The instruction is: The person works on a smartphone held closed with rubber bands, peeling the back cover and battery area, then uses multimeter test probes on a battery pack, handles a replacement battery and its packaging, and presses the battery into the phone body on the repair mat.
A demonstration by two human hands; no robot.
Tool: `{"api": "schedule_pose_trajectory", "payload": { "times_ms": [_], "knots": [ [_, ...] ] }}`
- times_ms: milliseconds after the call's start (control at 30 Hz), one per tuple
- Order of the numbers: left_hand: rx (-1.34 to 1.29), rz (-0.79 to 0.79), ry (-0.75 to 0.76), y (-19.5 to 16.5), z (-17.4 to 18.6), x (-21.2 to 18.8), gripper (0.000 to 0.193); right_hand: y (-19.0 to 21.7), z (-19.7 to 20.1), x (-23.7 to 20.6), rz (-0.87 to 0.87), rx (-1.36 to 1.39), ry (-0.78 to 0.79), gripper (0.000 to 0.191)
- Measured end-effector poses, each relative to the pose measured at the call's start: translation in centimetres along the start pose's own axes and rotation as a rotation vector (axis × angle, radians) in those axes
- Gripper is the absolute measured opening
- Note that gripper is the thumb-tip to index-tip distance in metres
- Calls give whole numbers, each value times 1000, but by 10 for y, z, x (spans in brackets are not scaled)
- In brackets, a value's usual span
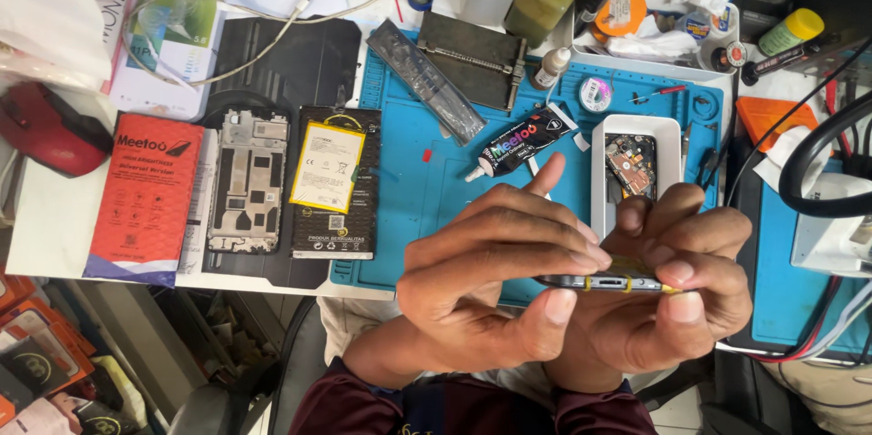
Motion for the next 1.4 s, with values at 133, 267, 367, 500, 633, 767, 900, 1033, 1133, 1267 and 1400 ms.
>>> {"api": "schedule_pose_trajectory", "payload": {
  "times_ms": [133,267,367,500,633,767,900,1033,1133,1267,1400],
  "knots": [
    [16,-12,-14,-1,0,-1,16,-1,0,2,-2,8,2,19],
    [32,-24,-24,-1,1,-2,15,-1,0,1,-5,5,8,19],
    [39,-21,-23,-1,1,-2,15,-2,1,0,-7,10,11,19],
    [34,-19,-34,-1,1,-2,14,-2,2,1,-5,3,19,19],
    [31,-23,-33,0,1,-1,14,-2,1,2,0,-2,25,19],
    [25,-29,-34,1,1,-2,14,-2,-2,2,-6,24,34,19],
    [3,-27,-42,3,1,-4,14,0,-5,2,-19,18,38,19],
    [-51,-16,-58,7,2,-3,14,4,-12,5,6,-42,59,22],
    [-87,-6,-71,9,3,-1,15,10,-20,1,19,-107,45,27],
    [-105,-16,-71,11,4,2,18,16,-26,-4,27,-199,10,29],
    [-125,-19,-67,13,4,2,18,19,-30,-3,23,-228,30,28]
  ]
}}
Point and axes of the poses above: each hand's wrist, its own x-axis towards the middle knuckle, its own z-axis out of the back of the hand, y = z × x, the point moved 5 cm from there along x, towards the middle knuckle, and after that the axes turned 2 degrees about y, right-handed, at the moved point
